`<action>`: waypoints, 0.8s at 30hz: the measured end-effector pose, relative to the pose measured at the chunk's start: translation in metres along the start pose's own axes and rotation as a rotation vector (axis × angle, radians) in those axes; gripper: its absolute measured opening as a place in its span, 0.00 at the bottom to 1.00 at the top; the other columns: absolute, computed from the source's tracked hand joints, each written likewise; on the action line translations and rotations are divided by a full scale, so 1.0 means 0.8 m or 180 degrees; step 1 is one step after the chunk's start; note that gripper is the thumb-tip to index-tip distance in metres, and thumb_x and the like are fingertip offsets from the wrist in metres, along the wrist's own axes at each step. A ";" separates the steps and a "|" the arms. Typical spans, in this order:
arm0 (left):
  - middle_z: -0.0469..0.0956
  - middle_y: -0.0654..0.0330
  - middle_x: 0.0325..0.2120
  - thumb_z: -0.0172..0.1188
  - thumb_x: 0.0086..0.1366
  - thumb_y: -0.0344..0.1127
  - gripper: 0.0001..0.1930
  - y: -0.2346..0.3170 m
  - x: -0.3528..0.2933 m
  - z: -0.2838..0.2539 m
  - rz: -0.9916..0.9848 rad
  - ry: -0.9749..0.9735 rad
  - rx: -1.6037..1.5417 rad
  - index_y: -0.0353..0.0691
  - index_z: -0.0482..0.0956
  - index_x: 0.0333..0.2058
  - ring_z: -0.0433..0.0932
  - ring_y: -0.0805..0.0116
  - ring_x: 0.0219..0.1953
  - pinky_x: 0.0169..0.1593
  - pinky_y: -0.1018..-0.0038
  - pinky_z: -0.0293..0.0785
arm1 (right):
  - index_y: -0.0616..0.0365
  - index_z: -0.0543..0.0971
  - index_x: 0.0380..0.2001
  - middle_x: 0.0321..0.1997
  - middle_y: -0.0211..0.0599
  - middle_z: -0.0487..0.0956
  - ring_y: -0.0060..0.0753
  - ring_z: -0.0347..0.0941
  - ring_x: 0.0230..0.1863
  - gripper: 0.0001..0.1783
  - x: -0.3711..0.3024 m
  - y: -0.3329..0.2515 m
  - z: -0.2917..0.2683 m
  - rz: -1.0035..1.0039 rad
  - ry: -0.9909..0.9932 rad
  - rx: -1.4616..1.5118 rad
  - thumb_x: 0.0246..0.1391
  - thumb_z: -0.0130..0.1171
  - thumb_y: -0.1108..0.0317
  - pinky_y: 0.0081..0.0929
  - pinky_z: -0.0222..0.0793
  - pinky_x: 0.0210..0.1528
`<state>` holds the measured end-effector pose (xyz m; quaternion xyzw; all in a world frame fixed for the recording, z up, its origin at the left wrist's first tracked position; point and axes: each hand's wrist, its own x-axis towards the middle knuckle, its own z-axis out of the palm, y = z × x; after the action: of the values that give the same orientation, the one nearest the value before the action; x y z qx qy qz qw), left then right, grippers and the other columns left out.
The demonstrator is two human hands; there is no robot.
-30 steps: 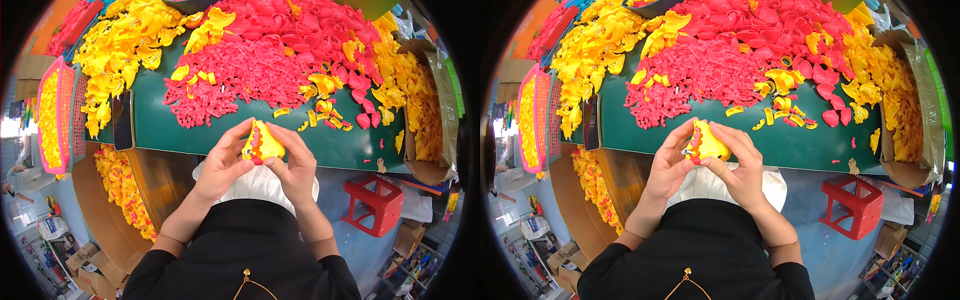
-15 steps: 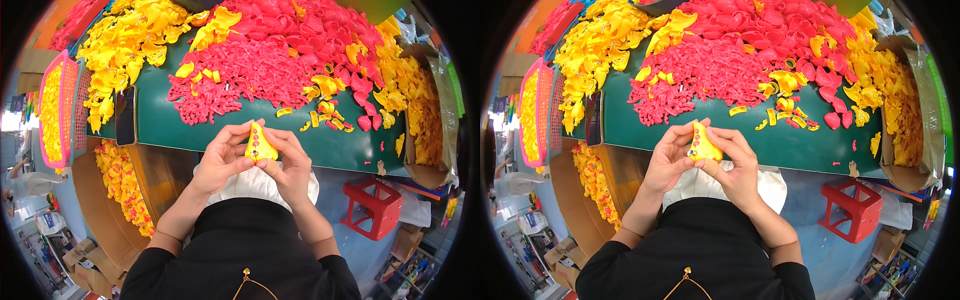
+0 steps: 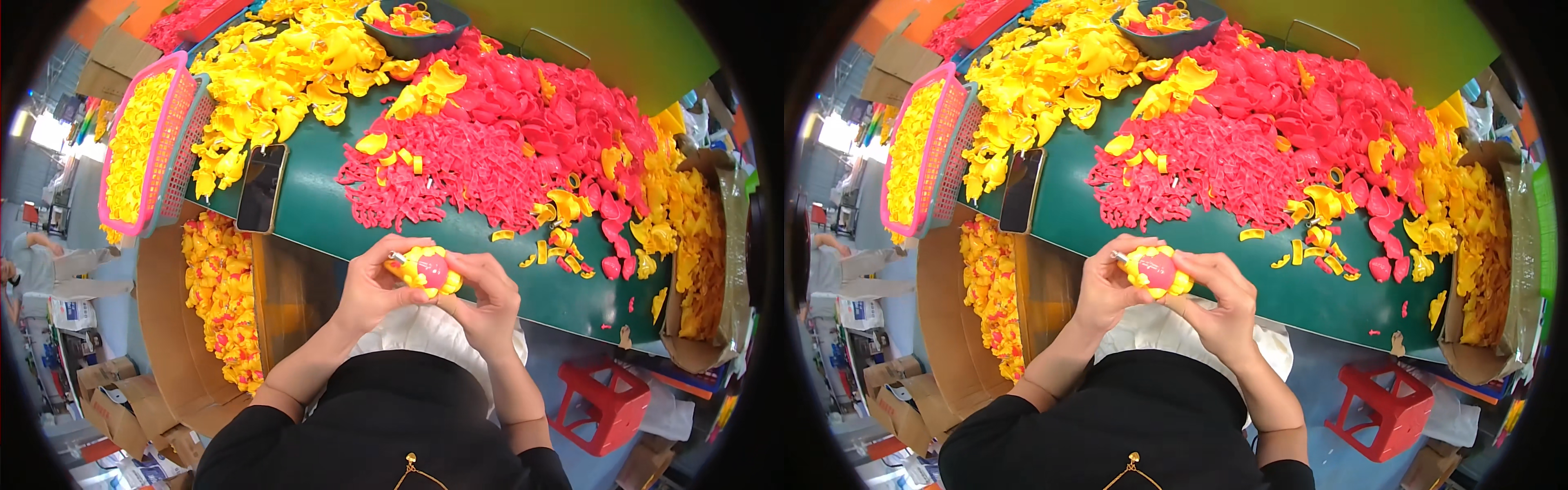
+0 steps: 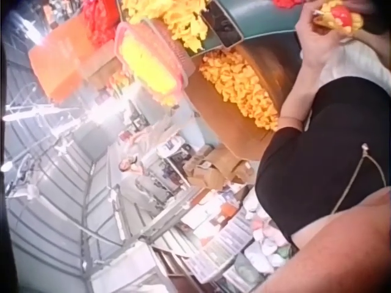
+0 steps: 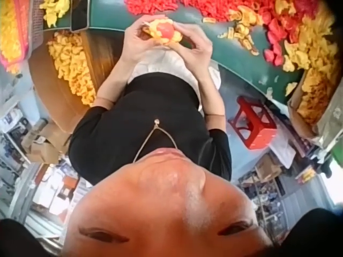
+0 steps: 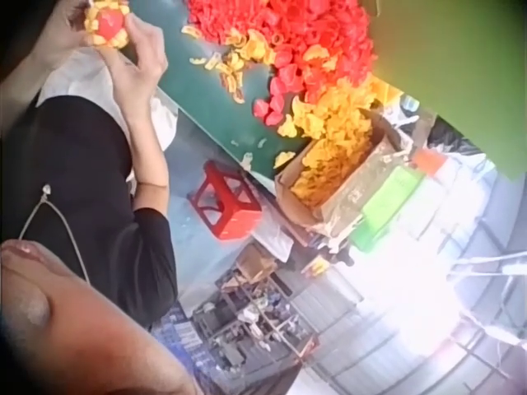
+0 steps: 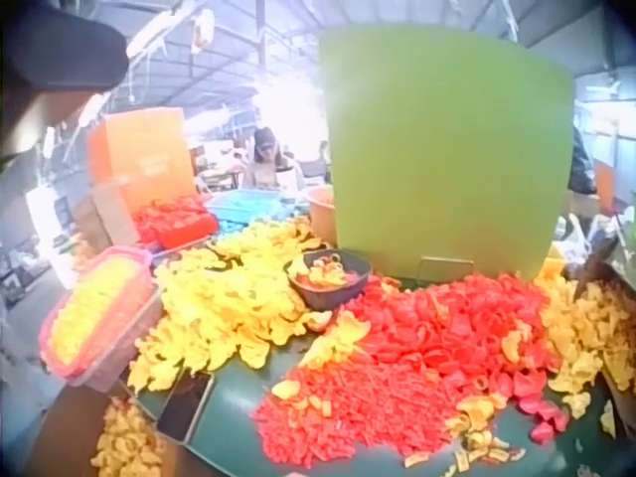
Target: Assembling small pink and yellow rubber toy components at a factory workbench.
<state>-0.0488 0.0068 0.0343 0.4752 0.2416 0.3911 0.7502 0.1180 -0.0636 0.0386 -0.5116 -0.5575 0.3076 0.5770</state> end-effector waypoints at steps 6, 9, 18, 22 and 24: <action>0.76 0.59 0.41 0.74 0.53 0.37 0.22 0.013 -0.004 -0.053 0.0933 0.0918 -0.0765 0.40 0.70 0.41 0.80 0.66 0.43 0.46 0.71 0.80 | 0.61 0.82 0.38 0.42 0.39 0.80 0.34 0.76 0.42 0.12 0.103 -0.001 0.011 0.0048 -0.0725 -0.0668 0.51 0.66 0.66 0.32 0.71 0.44; 0.73 0.54 0.51 0.67 0.58 0.50 0.32 0.012 -0.017 -0.109 0.0665 0.0797 -0.1080 0.36 0.67 0.53 0.79 0.64 0.43 0.45 0.72 0.82 | 0.60 0.81 0.27 0.33 0.37 0.77 0.42 0.71 0.38 0.10 0.155 0.029 0.022 -0.0679 -0.0064 -0.2854 0.48 0.67 0.64 0.37 0.68 0.40; 0.67 0.47 0.57 0.59 0.65 0.48 0.26 0.041 -0.028 -0.120 0.0774 0.0820 -0.2384 0.35 0.69 0.55 0.77 0.59 0.42 0.45 0.70 0.82 | 0.61 0.80 0.26 0.35 0.38 0.75 0.43 0.71 0.42 0.11 0.169 0.043 0.015 -0.0700 -0.0168 -0.2749 0.45 0.68 0.64 0.36 0.68 0.44; 0.70 0.45 0.55 0.58 0.66 0.47 0.24 0.034 -0.022 -0.115 0.0601 0.0592 -0.2839 0.38 0.70 0.54 0.77 0.59 0.40 0.44 0.70 0.79 | 0.63 0.80 0.29 0.41 0.42 0.79 0.45 0.75 0.45 0.09 0.146 0.019 -0.013 -0.0583 -0.0054 -0.2508 0.47 0.67 0.69 0.35 0.70 0.48; 0.70 0.48 0.55 0.59 0.65 0.49 0.26 0.027 -0.018 -0.115 0.0528 0.0589 -0.2663 0.37 0.71 0.54 0.73 0.62 0.38 0.41 0.72 0.75 | 0.64 0.79 0.29 0.42 0.44 0.81 0.46 0.78 0.43 0.09 0.122 0.006 -0.030 -0.0810 0.0011 -0.2640 0.45 0.68 0.73 0.34 0.73 0.46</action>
<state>-0.1325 0.0482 0.0144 0.1110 0.0896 0.5552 0.8194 0.1609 0.0224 0.0695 -0.6278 -0.6915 -0.0169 0.3569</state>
